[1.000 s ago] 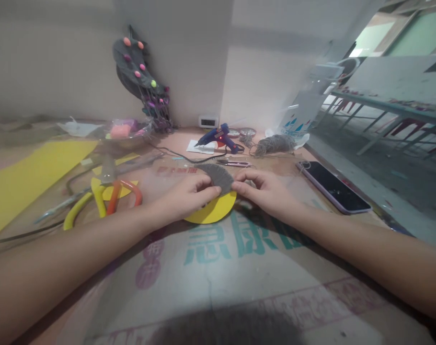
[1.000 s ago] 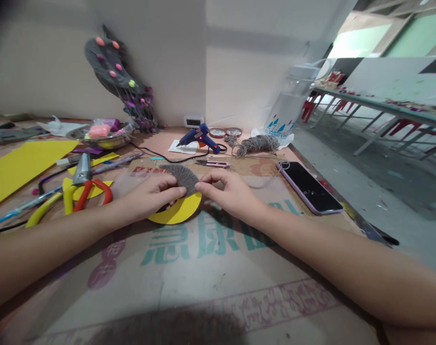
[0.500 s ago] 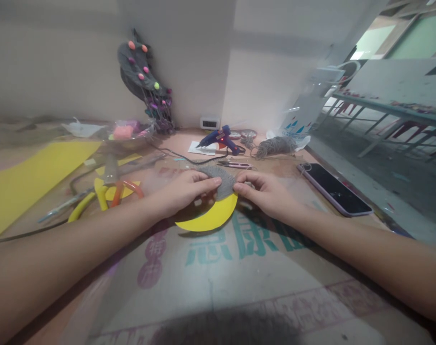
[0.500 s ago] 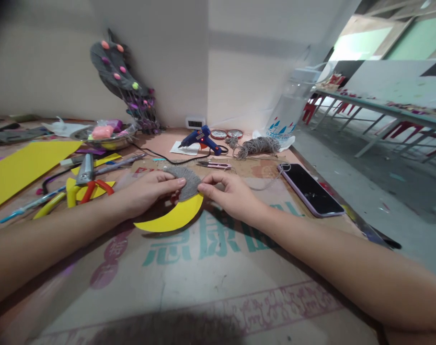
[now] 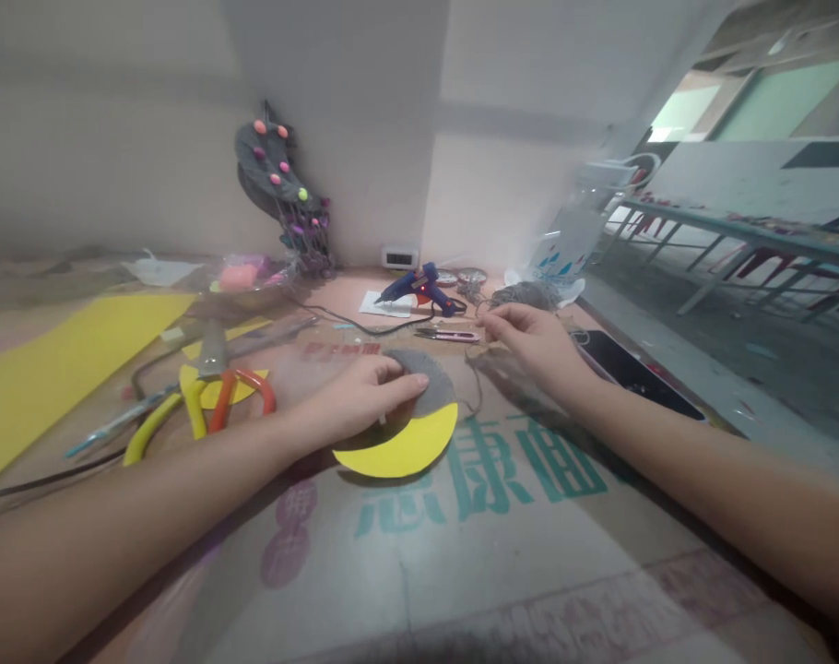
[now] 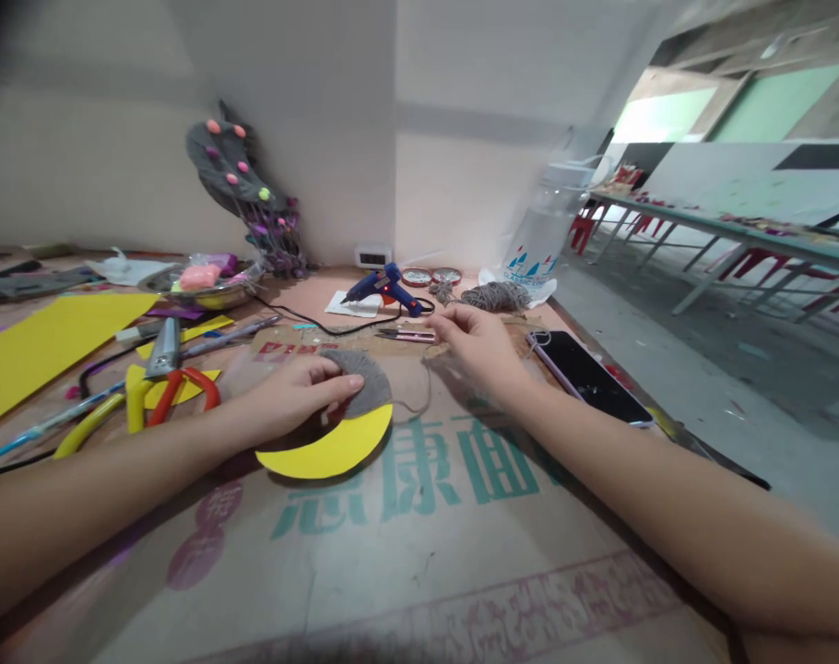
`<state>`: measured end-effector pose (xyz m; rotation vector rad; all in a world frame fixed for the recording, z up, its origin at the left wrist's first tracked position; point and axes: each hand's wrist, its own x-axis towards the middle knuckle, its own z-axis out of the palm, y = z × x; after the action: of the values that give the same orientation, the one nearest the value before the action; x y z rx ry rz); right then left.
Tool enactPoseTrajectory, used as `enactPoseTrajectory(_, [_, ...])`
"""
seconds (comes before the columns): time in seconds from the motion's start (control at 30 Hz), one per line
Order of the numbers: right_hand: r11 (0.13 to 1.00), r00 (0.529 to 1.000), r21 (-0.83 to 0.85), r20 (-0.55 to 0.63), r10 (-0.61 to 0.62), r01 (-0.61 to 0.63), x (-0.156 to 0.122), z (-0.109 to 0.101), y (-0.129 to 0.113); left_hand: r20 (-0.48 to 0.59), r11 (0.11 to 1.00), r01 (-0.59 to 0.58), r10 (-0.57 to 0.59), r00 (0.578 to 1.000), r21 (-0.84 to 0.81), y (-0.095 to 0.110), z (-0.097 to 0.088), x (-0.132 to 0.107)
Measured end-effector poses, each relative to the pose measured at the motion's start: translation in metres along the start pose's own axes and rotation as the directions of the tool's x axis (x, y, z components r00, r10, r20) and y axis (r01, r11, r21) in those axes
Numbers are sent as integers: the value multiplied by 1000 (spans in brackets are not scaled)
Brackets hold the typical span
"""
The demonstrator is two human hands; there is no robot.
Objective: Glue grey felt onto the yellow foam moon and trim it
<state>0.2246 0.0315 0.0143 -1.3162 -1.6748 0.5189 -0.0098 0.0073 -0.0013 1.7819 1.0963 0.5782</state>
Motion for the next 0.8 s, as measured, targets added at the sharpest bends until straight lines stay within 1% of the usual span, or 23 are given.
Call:
enactPoseTrajectory(0.07, [999, 1000, -51, -4, 2, -2, 8, -4, 7, -2, 1000, -3, 3, 1000, 16, -1, 0, 1])
enactPoseTrajectory(0.13, [990, 999, -139, 4, -35, 36, 12, -7, 12, -11, 1000, 7, -7, 1000, 18, 0, 0, 1])
enactPoseTrajectory(0.2, [969, 995, -230, 44, -87, 94, 15, -8, 14, -19, 1000, 21, -21, 1000, 23, 0, 0, 1])
enactPoseTrajectory(0.27, [948, 988, -283, 98, -119, 143, 15, -8, 14, -21, 1000, 18, -17, 1000, 16, 1, 0, 0])
enactPoseTrajectory(0.33, [938, 984, -308, 128, -127, 161, 14, -7, 12, -21, 1000, 6, -6, 1000, 4, 1, 0, -1])
enactPoseTrajectory(0.47, [935, 985, -324, 133, -108, 146, 14, -3, 10, -22, 999, 0, -1, 1000, -32, 0, 1, -1])
enactPoseTrajectory(0.53, [919, 978, -351, 157, -134, 182, 20, 0, 10, -18, 998, 8, -9, 1000, -65, 0, 0, 0])
enactPoseTrajectory(0.63, [861, 946, -417, 256, -197, 292, 34, 6, 13, -14, 996, 19, -20, 1000, -82, -3, 0, 1])
enactPoseTrajectory(0.73, [790, 899, -492, 405, -163, 365, 51, 15, 16, -14, 998, 26, -27, 1000, -62, -6, 0, 2])
enactPoseTrajectory(0.8, [721, 850, -540, 511, -130, 435, 60, 20, 15, -16, 998, 12, -13, 1000, -57, -6, -1, 2])
